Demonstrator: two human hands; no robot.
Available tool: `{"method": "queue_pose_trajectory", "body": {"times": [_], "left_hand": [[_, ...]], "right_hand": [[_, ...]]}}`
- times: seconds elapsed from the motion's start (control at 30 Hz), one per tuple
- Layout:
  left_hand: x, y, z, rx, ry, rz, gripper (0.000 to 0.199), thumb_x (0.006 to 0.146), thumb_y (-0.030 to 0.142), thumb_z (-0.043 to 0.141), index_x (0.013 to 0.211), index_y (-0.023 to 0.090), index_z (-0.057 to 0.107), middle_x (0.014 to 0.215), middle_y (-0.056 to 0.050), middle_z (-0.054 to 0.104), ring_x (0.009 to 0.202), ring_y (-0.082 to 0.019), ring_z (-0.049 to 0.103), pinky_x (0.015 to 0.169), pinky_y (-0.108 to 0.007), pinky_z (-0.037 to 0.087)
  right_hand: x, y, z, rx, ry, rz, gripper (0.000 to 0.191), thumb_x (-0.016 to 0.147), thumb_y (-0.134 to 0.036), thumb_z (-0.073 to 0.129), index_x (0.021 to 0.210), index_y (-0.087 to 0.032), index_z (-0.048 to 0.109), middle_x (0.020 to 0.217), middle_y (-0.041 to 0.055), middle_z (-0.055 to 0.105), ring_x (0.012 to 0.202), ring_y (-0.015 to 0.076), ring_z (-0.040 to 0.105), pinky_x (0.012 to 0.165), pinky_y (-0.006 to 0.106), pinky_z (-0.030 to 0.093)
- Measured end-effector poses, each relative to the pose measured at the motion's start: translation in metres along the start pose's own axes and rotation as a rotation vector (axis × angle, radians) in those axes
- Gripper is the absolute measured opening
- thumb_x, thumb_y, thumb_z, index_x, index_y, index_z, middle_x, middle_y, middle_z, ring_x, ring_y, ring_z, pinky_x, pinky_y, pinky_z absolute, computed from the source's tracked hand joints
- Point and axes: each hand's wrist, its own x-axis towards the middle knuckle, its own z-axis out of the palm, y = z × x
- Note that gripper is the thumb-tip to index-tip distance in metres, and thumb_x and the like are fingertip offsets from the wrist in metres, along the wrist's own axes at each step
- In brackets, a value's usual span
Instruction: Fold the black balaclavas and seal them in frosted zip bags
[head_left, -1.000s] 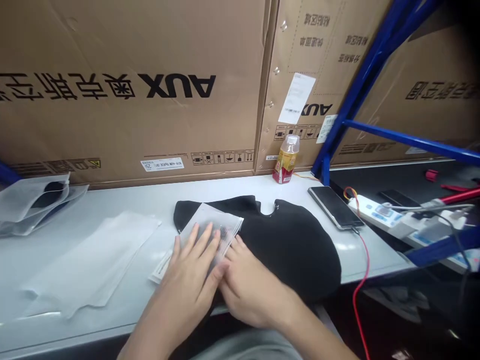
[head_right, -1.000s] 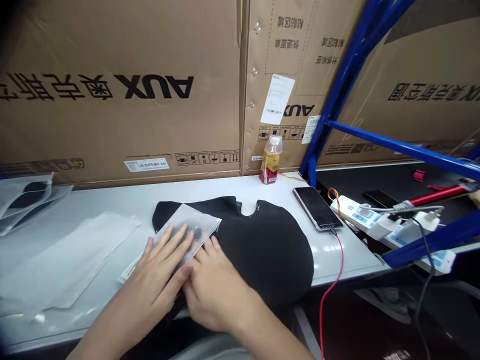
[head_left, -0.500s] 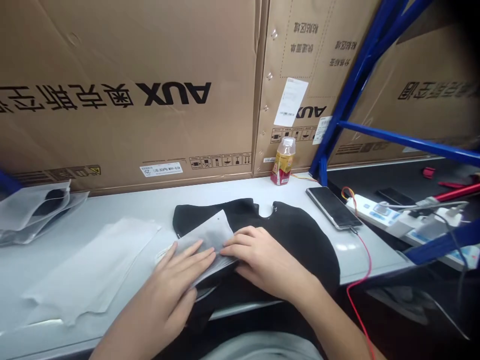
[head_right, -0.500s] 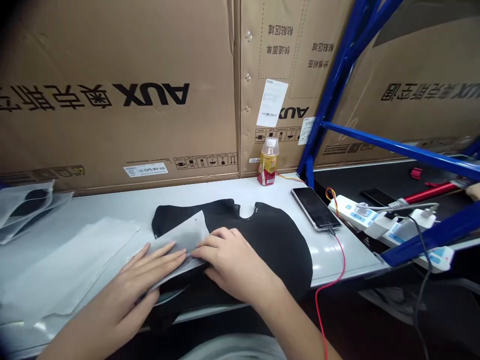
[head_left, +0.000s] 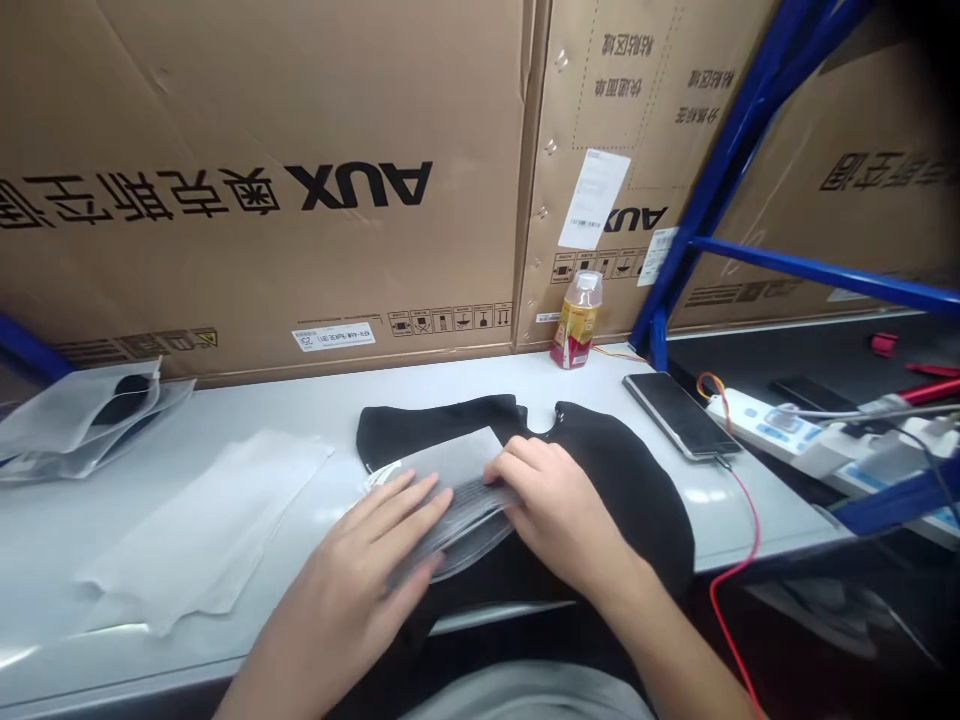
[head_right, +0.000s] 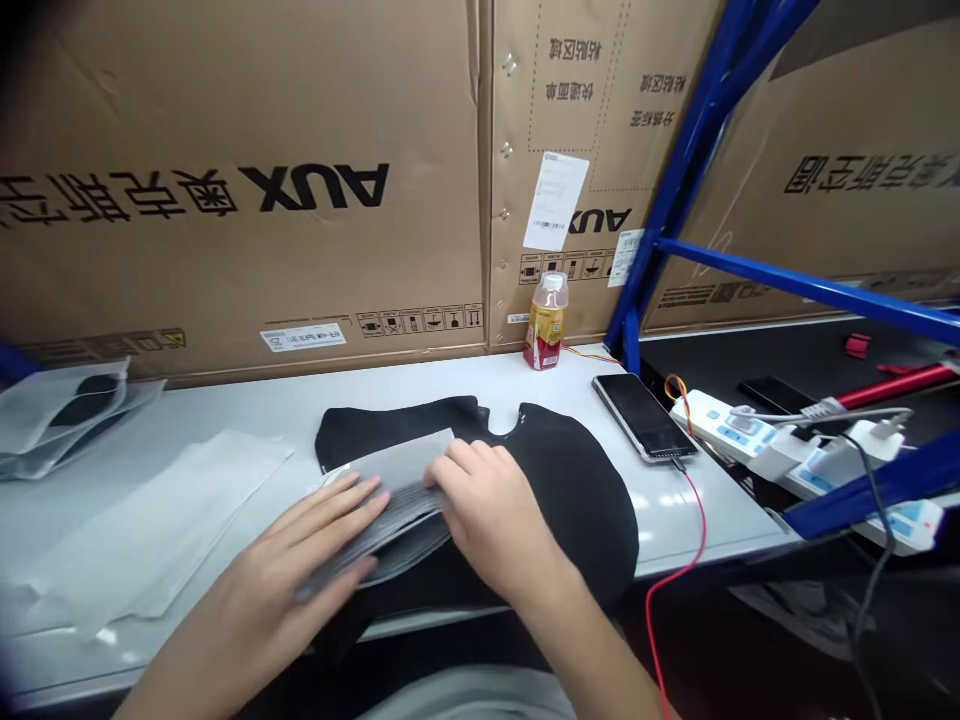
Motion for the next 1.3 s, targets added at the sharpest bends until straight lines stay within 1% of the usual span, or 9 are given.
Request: {"method": "queue_pose_trajectory", "body": {"times": [0.07,0.13,0.27,0.5,0.63,0.8,1.03,1.17,1.3], "left_hand": [[-0.006,-0.007,-0.006,-0.037,-0.09,0.012,0.067,0.098,0.045,0.068,0.16,0.043,0.042,0.167,0.003,0.043,0.154,-0.033,0.041,0.114,-0.054,0.053],[-0.013,-0.016,-0.01,-0.078,-0.122,0.017,0.061,0.098,0.043,0.069,0.155,0.047,0.049,0.168,0.004,0.041,0.156,-0.034,0.038,0.112,-0.054,0.054],[-0.021,-0.029,-0.008,-0.202,-0.042,0.045,0.036,0.102,0.032,0.063,0.134,0.048,0.07,0.153,0.006,0.061,0.153,-0.03,0.044,0.114,-0.052,0.054],[-0.02,-0.03,-0.003,-0.221,0.241,0.082,0.012,0.093,0.024,0.076,0.104,0.029,0.076,0.12,0.001,0.08,0.122,-0.026,0.074,0.105,-0.039,0.062],[-0.018,-0.023,-0.004,-0.24,0.298,0.102,0.02,0.092,0.019,0.077,0.11,0.029,0.074,0.107,0.0,0.081,0.107,-0.024,0.077,0.095,-0.036,0.065],[-0.012,-0.002,-0.009,-0.343,0.429,0.09,0.029,0.089,0.008,0.076,0.107,0.03,0.073,0.08,0.004,0.072,0.074,-0.017,0.069,0.063,-0.029,0.058],[-0.013,0.0,-0.011,-0.4,0.371,0.097,0.028,0.091,0.007,0.073,0.108,0.029,0.074,0.085,0.002,0.075,0.076,-0.018,0.071,0.065,-0.029,0.059],[-0.014,0.0,-0.011,-0.447,0.343,0.121,0.038,0.092,0.004,0.069,0.118,0.031,0.072,0.089,0.002,0.077,0.08,-0.018,0.073,0.068,-0.03,0.062],[-0.014,0.003,-0.015,-0.468,0.324,0.087,0.037,0.095,0.006,0.064,0.119,0.033,0.069,0.096,0.003,0.079,0.087,-0.017,0.076,0.076,-0.028,0.064]], "right_hand": [[-0.005,0.007,-0.009,0.071,-0.057,0.018,0.031,0.088,0.003,0.06,0.106,-0.022,0.065,0.105,0.0028,0.067,0.098,0.0221,0.06,0.085,0.037,0.048],[-0.01,0.011,-0.019,0.182,-0.134,-0.002,0.032,0.09,-0.003,0.065,0.113,-0.025,0.066,0.117,0.0042,0.067,0.11,0.024,0.06,0.094,0.039,0.051],[-0.016,0.0,-0.026,0.314,-0.129,-0.107,0.021,0.099,-0.025,0.071,0.119,-0.029,0.069,0.135,0.0058,0.065,0.128,0.025,0.056,0.108,0.042,0.049],[-0.006,-0.018,0.001,0.23,-0.127,-0.249,0.014,0.105,-0.027,0.064,0.111,-0.028,0.077,0.116,0.0034,0.075,0.11,0.021,0.064,0.095,0.038,0.05],[-0.005,-0.02,0.0,0.288,-0.178,-0.212,0.004,0.1,-0.026,0.072,0.102,-0.025,0.076,0.115,0.002,0.074,0.111,0.0206,0.063,0.097,0.038,0.048],[-0.004,-0.026,-0.009,0.339,-0.127,-0.197,0.016,0.101,-0.032,0.072,0.115,-0.026,0.07,0.113,0.0008,0.072,0.107,0.0198,0.062,0.095,0.037,0.046],[-0.005,-0.02,-0.014,0.418,-0.156,-0.184,0.019,0.102,-0.024,0.068,0.12,-0.028,0.069,0.116,0.0024,0.071,0.109,0.0193,0.064,0.095,0.035,0.051],[-0.004,-0.025,-0.004,0.25,-0.056,-0.231,0.027,0.102,-0.016,0.061,0.127,-0.025,0.066,0.12,0.0063,0.071,0.11,0.0223,0.063,0.094,0.04,0.05],[-0.003,-0.033,-0.005,0.331,0.025,-0.282,0.032,0.099,-0.016,0.061,0.129,-0.025,0.064,0.129,0.0064,0.07,0.117,0.0227,0.061,0.1,0.04,0.049]]}}
